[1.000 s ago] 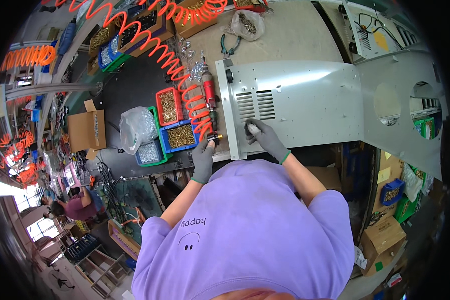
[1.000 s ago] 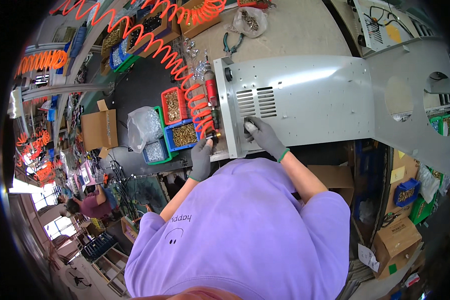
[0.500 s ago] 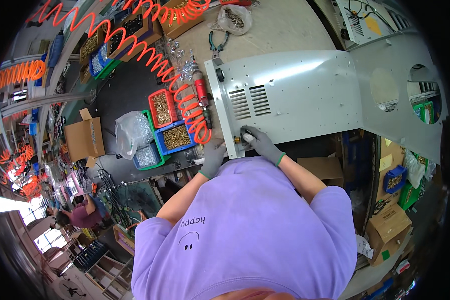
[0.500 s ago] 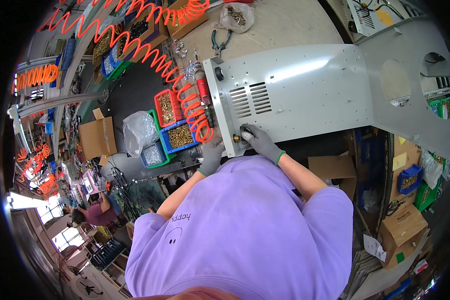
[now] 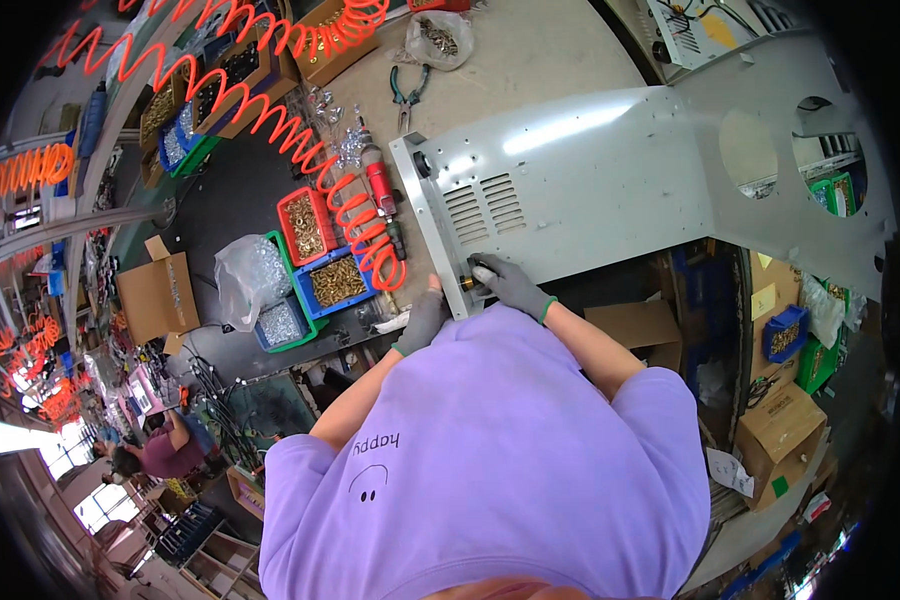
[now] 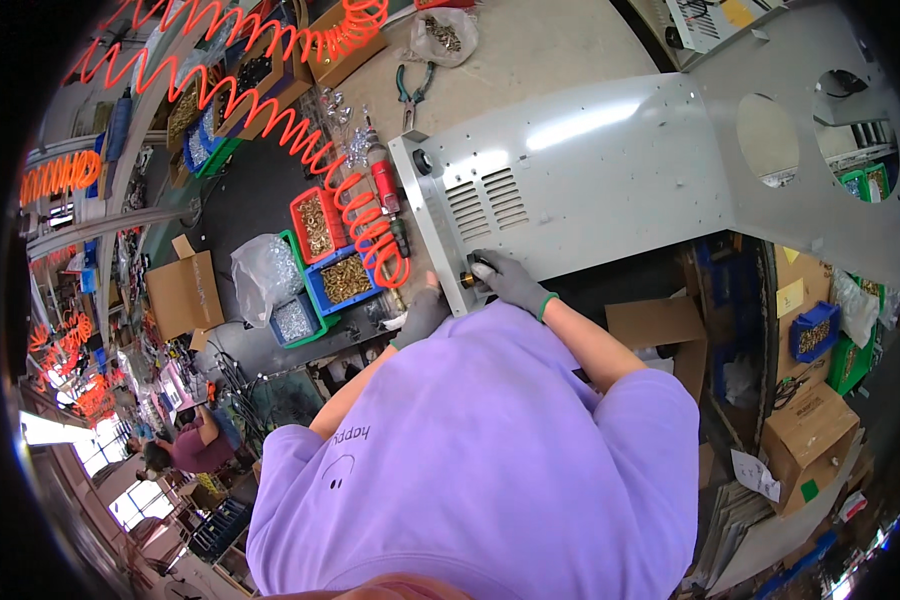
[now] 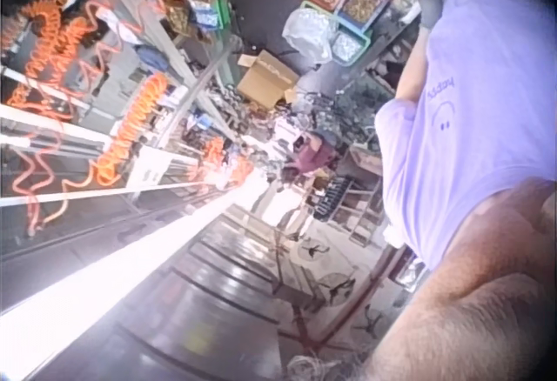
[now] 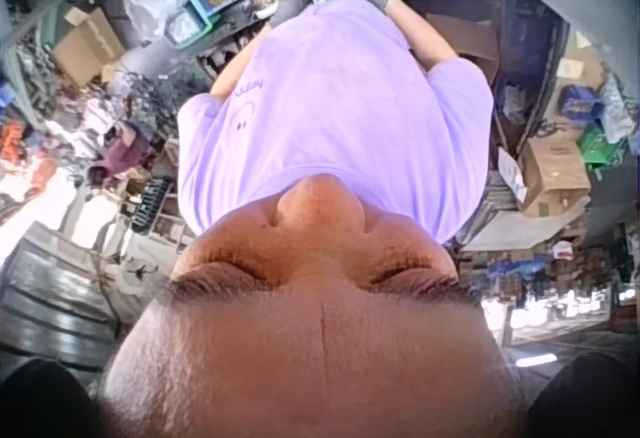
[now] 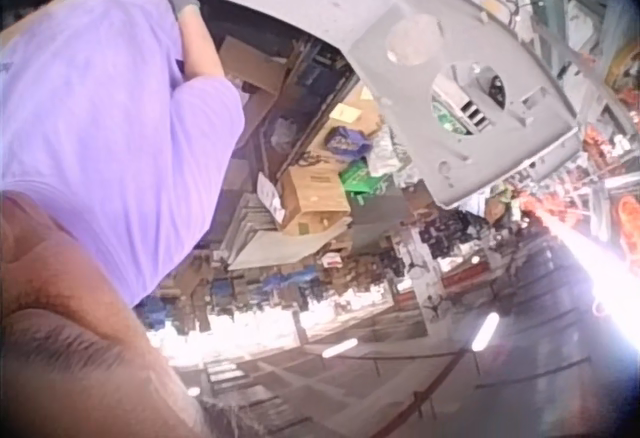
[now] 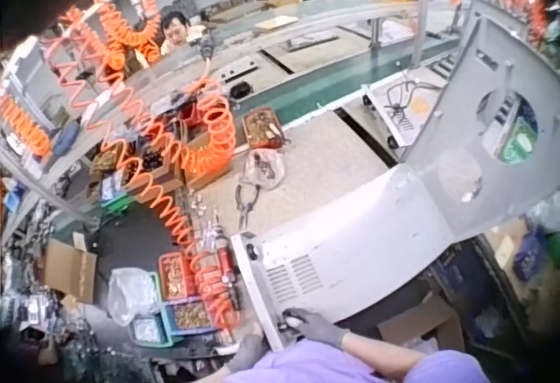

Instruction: Assembling and wiring components inside a metal industrial chassis.

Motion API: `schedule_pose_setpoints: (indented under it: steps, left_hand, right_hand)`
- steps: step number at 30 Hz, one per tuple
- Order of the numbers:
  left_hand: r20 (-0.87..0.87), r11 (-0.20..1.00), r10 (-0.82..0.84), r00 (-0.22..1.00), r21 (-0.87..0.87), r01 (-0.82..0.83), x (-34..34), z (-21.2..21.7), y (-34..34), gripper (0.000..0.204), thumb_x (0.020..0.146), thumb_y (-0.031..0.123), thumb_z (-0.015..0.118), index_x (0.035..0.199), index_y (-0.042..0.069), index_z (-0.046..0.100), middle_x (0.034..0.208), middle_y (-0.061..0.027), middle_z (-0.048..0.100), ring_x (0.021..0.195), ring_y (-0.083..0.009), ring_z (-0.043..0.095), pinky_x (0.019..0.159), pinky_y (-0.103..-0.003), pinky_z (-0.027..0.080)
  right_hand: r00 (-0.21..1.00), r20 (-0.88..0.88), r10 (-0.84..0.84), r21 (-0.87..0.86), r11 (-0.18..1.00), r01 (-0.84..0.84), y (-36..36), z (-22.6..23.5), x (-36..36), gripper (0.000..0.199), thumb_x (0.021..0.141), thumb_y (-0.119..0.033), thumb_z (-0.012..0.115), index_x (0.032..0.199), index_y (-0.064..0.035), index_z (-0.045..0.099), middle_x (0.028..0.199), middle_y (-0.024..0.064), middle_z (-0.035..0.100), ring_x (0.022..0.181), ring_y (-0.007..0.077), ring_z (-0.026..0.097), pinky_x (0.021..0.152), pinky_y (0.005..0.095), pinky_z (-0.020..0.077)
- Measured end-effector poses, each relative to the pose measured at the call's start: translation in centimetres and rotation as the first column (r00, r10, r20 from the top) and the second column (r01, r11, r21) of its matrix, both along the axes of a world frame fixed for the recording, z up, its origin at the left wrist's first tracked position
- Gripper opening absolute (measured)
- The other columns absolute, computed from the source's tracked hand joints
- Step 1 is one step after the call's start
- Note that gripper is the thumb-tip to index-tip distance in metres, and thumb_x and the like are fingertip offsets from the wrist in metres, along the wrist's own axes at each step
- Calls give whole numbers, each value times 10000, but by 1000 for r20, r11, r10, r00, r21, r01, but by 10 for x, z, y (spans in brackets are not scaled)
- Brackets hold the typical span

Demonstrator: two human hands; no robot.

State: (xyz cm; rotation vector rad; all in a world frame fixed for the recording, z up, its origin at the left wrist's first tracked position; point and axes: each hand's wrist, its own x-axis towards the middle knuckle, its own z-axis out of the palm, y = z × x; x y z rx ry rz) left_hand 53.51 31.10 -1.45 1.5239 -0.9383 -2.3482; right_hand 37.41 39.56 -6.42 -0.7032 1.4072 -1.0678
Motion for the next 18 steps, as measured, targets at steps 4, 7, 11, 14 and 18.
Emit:
schedule_pose_setpoints:
  steps: [4,7,11,14,18]
  left_hand:
    - [358,782,-405,841,-341,522,29,-33,-9,438,891,320,586,1118,-55,565,959,-144,634,858,-168,580,750,-313,467]
    - [416,765,-430,801,-303,568,27,-27,-11,417,892,286,599,1122,-60,555,990,-133,630,887,-150,577,776,-299,469]
    - [448,734,-416,791,-349,583,24,-17,-9,366,876,266,613,1041,-58,577,914,-112,637,822,-138,573,736,-292,466]
    - [459,696,-401,793,-411,589,26,-22,-8,355,869,263,618,1024,-55,589,878,-101,636,796,-134,567,718,-288,463]
    - [420,695,-407,811,-433,574,25,-23,-10,356,869,271,612,1002,-58,598,855,-95,628,776,-129,551,694,-290,454]
  right_hand:
    - [988,-98,116,6,993,-116,5,15,0,481,938,-282,490,1326,-8,416,1208,188,548,1059,276,572,914,355,447]
    - [955,-258,146,-70,983,-169,9,10,6,478,925,-267,498,1321,-17,406,1213,200,530,1099,311,541,942,377,419]
    - [940,-293,175,-102,972,-212,8,10,11,479,910,-244,505,1324,-32,387,1231,197,501,1109,343,518,953,396,406]
    - [946,-310,92,-152,978,-144,8,4,16,432,914,-237,507,1282,-20,441,1183,187,544,1069,347,542,929,406,422]
    - [984,-130,122,21,993,-120,-6,2,12,363,931,-273,501,1164,1,551,983,143,628,846,253,619,762,350,498]
